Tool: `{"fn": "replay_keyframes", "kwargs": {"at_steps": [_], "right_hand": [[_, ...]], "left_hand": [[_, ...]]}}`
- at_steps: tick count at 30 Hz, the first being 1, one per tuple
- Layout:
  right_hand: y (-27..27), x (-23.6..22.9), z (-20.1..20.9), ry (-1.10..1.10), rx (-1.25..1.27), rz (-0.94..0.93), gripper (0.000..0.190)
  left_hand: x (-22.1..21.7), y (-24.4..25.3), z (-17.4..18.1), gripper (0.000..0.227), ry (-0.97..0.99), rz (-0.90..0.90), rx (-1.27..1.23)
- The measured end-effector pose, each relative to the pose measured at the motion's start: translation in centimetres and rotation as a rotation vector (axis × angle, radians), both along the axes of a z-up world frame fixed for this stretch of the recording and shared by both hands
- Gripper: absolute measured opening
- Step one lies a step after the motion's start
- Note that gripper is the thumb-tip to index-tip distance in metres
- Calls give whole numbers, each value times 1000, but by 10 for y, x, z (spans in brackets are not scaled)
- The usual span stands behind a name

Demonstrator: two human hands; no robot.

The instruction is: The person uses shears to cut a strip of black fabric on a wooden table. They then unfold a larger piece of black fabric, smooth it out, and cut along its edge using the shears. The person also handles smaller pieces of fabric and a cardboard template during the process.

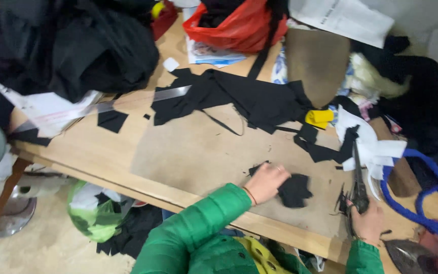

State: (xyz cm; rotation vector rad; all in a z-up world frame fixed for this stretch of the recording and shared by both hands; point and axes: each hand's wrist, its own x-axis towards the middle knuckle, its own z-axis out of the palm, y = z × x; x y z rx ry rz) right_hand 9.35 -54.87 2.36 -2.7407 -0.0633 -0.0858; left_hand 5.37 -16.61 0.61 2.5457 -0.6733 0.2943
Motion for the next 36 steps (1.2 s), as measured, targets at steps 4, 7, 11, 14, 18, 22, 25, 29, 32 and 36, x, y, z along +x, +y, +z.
{"fn": "replay_keyframes", "kwargs": {"at_steps": [4,7,11,14,18,22,25,29,32,36], "right_hand": [[-19,8,-21,33,-276,-58,70],[-19,13,-21,72,-378,-38,68],[-20,27,-21,216,-482,-98,70],[-19,51,-23,463,-600,-237,66],[-34,79,-37,604,-700,-263,84],[-38,97,-42,649,-755,-234,85],[18,76,21,618,-595,-214,82],[126,54,91,213,-461,-3,70],[181,77,61,60,-168,188,56],[330,75,81,71,-81,293,42]], "left_hand": [[-10,115,49,55,233,411,-550],[-36,227,56,47,183,747,-684],[-94,362,43,28,23,1153,-500],[-138,453,11,54,-104,1288,-397],[-168,507,31,49,-177,1318,-276],[-170,544,46,55,-191,1330,-383],[-164,563,27,81,-17,1418,-271],[-136,516,39,109,60,1520,119],[-89,436,56,90,-14,1212,-120],[-32,356,11,60,-148,938,-136]]}}
